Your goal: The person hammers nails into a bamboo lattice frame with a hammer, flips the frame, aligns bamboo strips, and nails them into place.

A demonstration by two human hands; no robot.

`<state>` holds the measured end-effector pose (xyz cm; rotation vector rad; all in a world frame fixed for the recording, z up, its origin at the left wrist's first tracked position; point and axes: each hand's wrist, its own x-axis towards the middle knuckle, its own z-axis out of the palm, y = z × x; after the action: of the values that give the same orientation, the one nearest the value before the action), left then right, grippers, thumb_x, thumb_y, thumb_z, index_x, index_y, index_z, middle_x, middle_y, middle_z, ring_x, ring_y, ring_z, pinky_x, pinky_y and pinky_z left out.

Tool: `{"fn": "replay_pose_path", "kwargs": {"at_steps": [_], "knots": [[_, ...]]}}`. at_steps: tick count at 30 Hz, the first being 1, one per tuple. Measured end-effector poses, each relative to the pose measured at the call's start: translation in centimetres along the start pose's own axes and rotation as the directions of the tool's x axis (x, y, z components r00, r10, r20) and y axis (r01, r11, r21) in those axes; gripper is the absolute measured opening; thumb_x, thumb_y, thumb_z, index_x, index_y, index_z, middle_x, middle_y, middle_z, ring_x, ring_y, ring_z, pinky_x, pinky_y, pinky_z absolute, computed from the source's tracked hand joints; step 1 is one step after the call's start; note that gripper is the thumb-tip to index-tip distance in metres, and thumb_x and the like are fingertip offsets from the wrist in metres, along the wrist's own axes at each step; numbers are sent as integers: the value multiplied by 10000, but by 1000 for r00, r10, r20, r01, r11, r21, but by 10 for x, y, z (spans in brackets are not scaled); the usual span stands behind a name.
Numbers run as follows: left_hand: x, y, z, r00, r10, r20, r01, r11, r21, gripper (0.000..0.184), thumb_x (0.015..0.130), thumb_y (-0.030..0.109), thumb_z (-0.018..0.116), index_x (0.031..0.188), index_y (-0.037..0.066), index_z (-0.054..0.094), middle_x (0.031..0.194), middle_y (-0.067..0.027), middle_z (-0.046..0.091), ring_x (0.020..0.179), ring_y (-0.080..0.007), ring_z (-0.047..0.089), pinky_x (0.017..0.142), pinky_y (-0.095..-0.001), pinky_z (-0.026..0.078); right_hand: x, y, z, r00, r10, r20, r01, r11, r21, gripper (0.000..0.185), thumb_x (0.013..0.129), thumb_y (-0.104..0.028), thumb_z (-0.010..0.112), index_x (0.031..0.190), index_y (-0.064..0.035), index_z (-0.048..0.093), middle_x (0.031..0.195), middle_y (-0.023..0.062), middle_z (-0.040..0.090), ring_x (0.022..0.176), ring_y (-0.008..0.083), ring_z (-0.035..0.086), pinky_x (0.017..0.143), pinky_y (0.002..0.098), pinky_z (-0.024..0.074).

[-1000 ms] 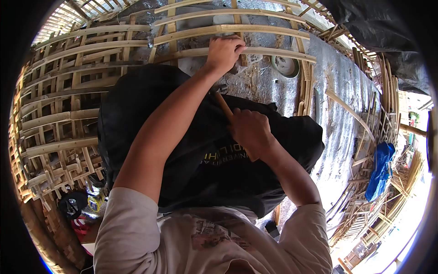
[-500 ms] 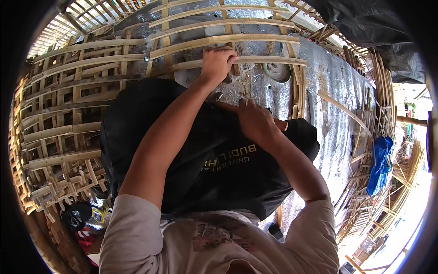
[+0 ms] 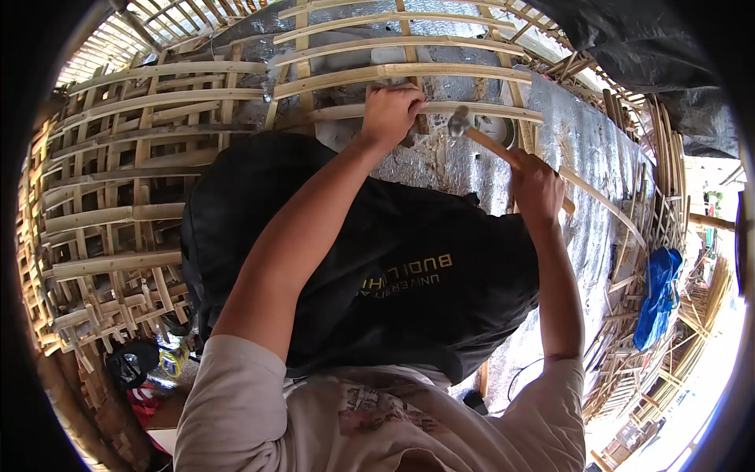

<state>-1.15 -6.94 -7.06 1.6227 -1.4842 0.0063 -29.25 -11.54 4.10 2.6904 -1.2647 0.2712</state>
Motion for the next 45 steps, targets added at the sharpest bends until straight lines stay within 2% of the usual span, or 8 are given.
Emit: {"fn": "replay_pose_path", "kwargs": {"at_steps": [4,6,8,9,13,17,26,45], "knots": [[-1,-1,3,1000,-16,19,16,1000,-5,107,879,210,723,885,104,736,932,10,738,824,-259,684,806,-396,440,21,-22,9,993,96,-76,-67,946,316,212,963,-225,640,1143,-128,693,949,123,729,818,376,706,699,476,569],[0,0,2,999,-23,25,24,999,-25,98,873,197,728,883,100,736,930,7,738,826,-261,684,804,-394,442,33,-35,19,977,206,56,-209,875,437,266,985,-259,617,1196,-107,675,1074,147,723,968,405,686,826,502,553],[0,1,2,999,-29,35,30,999,-17,89,868,182,729,881,95,734,932,-2,738,831,-268,686,795,-396,449,47,-40,42,979,121,-162,-24,865,501,304,992,-272,607,1240,-103,658,1215,178,681,1163,444,606,970,469,516],[1,1,1,999,-32,39,32,999,-9,84,866,175,730,879,92,732,932,-7,738,834,-272,687,790,-397,453,53,-39,51,990,81,-116,-8,851,525,359,1007,-313,580,1324,-148,619,1387,167,592,1340,451,475,1098,528,419],[1,-1,2,1000,0,10,0,1000,-16,74,851,156,737,880,87,731,931,-28,738,841,-287,691,778,-403,470,60,-49,79,995,90,42,-100,909,405,439,1025,-411,520,1435,-255,533,1509,116,497,1457,432,335,1102,745,263],[2,2,2,1000,-5,9,5,1000,10,75,847,156,739,888,92,735,928,-39,739,849,-292,694,785,-399,480,53,-57,85,994,84,64,-102,922,374,458,1022,-434,520,1442,-252,527,1502,145,495,1437,490,332,1080,770,264],[-2,-2,10,999,-37,2,37,999,-15,78,861,196,728,876,119,722,890,-22,729,800,-298,682,789,-421,462,54,-53,106,986,139,89,-164,803,573,459,1019,-434,524,1452,-280,511,1505,150,490,1433,497,331,1058,764,309],[0,-3,13,999,-46,15,46,999,-10,44,847,187,727,866,148,724,894,27,719,819,-258,676,811,-414,416,53,-54,109,980,164,108,-197,782,591,455,1012,-441,539,1452,-328,516,1503,173,486,1421,519,334,1073,713,337]]}}
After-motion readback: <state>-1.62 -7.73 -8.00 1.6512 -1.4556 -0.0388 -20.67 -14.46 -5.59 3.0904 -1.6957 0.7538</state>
